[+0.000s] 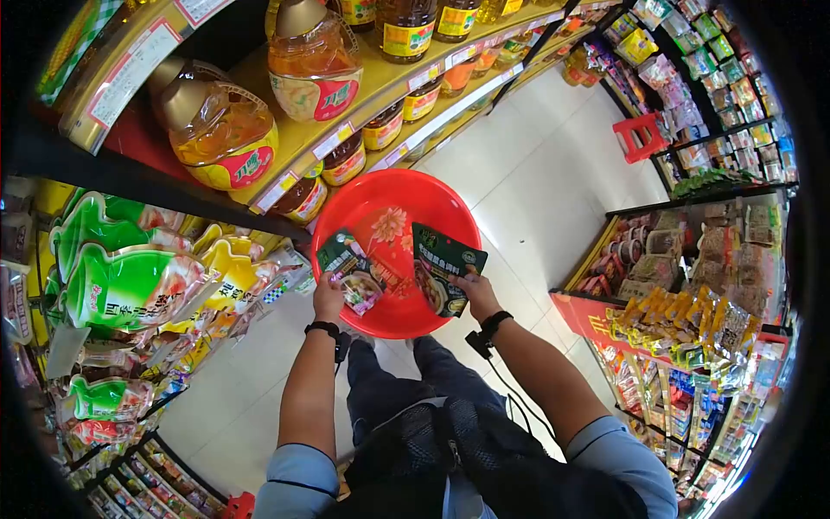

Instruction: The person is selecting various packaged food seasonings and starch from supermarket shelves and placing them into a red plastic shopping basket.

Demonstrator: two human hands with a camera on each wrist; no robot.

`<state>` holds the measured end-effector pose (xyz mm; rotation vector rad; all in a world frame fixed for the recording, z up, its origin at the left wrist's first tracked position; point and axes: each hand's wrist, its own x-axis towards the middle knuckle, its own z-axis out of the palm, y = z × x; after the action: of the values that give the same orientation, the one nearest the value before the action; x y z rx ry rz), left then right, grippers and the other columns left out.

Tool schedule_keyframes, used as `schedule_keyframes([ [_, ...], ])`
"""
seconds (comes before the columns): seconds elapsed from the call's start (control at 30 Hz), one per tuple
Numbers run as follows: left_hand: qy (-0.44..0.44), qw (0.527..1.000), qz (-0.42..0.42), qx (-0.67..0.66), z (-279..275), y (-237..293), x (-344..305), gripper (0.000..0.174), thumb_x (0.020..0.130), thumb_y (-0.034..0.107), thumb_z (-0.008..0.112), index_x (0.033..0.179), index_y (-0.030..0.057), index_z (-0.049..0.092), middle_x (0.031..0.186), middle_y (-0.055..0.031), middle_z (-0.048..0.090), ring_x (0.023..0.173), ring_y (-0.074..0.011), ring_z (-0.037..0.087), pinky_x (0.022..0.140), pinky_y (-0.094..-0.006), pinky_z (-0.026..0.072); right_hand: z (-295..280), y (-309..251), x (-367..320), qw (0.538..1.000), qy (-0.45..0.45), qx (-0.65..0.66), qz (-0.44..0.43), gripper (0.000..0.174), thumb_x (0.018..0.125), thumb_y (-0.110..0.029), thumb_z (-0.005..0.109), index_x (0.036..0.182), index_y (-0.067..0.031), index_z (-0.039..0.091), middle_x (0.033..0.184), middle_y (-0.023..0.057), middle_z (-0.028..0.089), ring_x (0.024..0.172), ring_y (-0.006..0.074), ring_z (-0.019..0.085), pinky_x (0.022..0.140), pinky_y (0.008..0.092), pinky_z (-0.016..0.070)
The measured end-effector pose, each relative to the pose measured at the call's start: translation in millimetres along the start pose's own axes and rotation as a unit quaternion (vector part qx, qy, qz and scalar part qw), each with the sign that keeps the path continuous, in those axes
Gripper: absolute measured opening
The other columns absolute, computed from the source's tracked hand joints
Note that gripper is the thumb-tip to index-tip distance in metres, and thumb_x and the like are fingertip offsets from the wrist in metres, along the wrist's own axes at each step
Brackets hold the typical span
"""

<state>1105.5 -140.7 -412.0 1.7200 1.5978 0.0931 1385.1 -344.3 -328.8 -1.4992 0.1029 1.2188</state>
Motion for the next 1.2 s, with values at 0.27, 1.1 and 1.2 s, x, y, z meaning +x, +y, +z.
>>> schedule_keyframes([
  [0.27, -0.106, 0.991, -0.039, -0.073, -5, -137, -102, 0.022, 0.093, 0.022, 0.051, 0.099, 0.0042, 0.062, 0.080, -0.0141, 0.066, 0.072, -0.0242, 0.065, 0.067, -0.0350, 0.0512, -4, 39, 59, 0.998, -0.040, 0.020, 0.051, 0.022, 0.080, -0.007, 0.068, 0.097, 0.0068, 0.061, 0.089, 0.0142, 0.068, 0.077, 0.0241, 0.067, 0.070, 0.0343, 0.0533],
  [1.1, -0.045, 0.997, -0.057, 0.008, 123, -33, 43, 0.059, 0.076, 0.024, 0.068, 0.124, -0.0047, 0.046, 0.124, -0.0286, 0.049, 0.121, -0.0395, 0.043, 0.099, -0.0464, 0.0382, -64, 119, 45, 0.943, -0.061, -0.328, 0.012, 0.026, 0.089, -0.016, 0.057, 0.108, 0.0012, 0.062, 0.097, 0.0106, 0.068, 0.092, 0.0173, 0.062, 0.082, 0.0318, 0.0492],
  [1.2, -0.135, 0.990, -0.010, 0.024, 159, -61, 77, 0.063, 0.073, 0.024, 0.070, 0.124, -0.0034, 0.047, 0.126, -0.0264, 0.048, 0.121, -0.0373, 0.044, 0.102, -0.0438, 0.0364, -57, 118, -10, 0.964, -0.064, -0.250, 0.061, 0.027, 0.091, -0.017, 0.058, 0.109, 0.0029, 0.062, 0.099, 0.0112, 0.067, 0.092, 0.0175, 0.063, 0.084, 0.0308, 0.0493],
])
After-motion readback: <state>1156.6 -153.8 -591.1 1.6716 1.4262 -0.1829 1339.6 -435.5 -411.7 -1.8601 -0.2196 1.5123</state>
